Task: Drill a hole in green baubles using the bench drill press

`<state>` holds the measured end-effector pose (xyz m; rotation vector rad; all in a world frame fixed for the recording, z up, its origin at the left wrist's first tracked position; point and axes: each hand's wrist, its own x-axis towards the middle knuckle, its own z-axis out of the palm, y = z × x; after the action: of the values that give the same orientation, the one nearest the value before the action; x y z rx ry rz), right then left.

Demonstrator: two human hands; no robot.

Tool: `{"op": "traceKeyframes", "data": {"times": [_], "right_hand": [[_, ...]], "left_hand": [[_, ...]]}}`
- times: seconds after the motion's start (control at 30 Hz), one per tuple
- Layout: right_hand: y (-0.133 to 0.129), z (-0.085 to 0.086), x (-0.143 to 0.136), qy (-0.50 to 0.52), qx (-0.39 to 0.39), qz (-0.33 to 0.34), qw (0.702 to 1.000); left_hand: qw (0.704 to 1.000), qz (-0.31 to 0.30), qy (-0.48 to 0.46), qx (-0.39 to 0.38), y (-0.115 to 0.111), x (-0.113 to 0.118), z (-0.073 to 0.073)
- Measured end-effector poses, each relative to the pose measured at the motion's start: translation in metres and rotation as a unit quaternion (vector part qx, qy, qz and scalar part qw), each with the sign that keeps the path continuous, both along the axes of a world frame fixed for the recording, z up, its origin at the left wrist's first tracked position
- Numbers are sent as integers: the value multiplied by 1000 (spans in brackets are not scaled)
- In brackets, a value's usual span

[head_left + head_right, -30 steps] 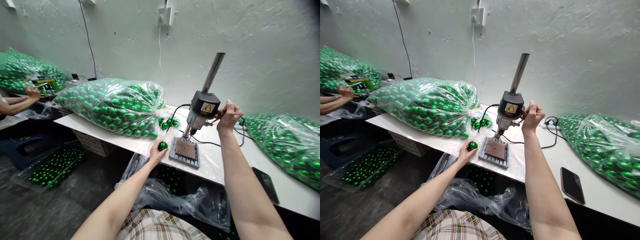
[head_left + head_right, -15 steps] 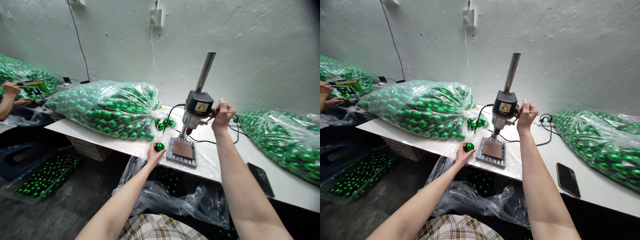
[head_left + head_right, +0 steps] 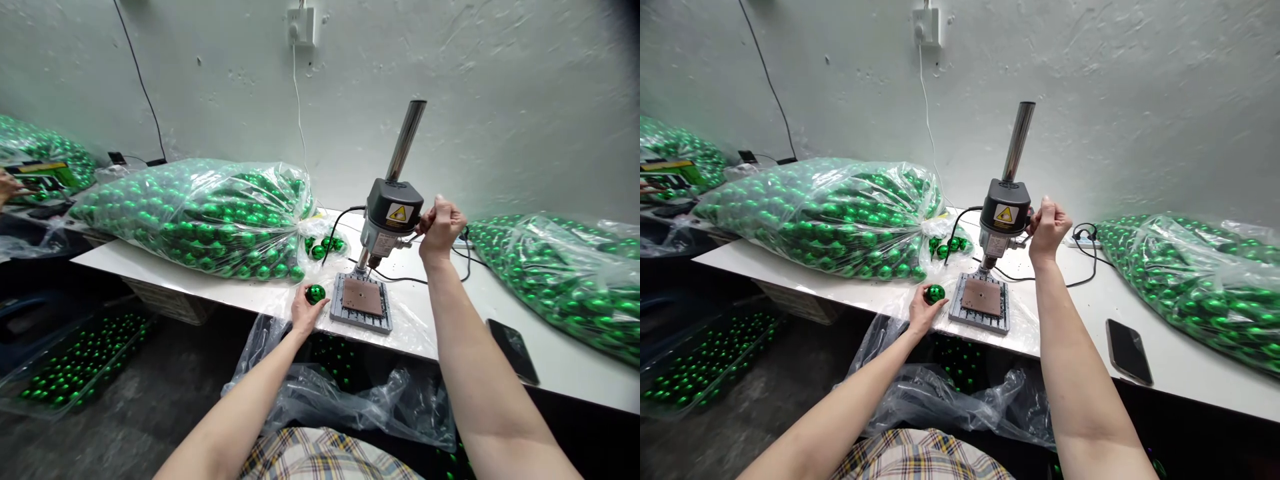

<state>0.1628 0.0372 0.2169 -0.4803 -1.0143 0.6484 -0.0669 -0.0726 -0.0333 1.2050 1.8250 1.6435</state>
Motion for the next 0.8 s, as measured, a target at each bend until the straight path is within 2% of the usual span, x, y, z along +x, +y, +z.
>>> {"op": "traceKeyframes", "data": {"times": [0.3, 0.5, 0.63, 0.73, 0.8], "right_hand": [[-1, 1, -1, 8, -4, 7, 1000], [-4, 2, -1, 1, -11, 6, 1000], [-7, 2, 1, -9, -13, 2, 1000], [-9, 3, 2, -16, -14, 3, 1000], [-10, 4, 3, -21, -15, 7, 1000]], "left_hand": [[1000, 5, 11, 12, 1, 1, 0], [998, 22, 58, -9, 0, 3, 3], [989, -2, 126, -79, 2, 7, 19], [965, -35, 213, -151, 4, 1, 40], [947, -47, 282, -150, 6, -12, 57]]}}
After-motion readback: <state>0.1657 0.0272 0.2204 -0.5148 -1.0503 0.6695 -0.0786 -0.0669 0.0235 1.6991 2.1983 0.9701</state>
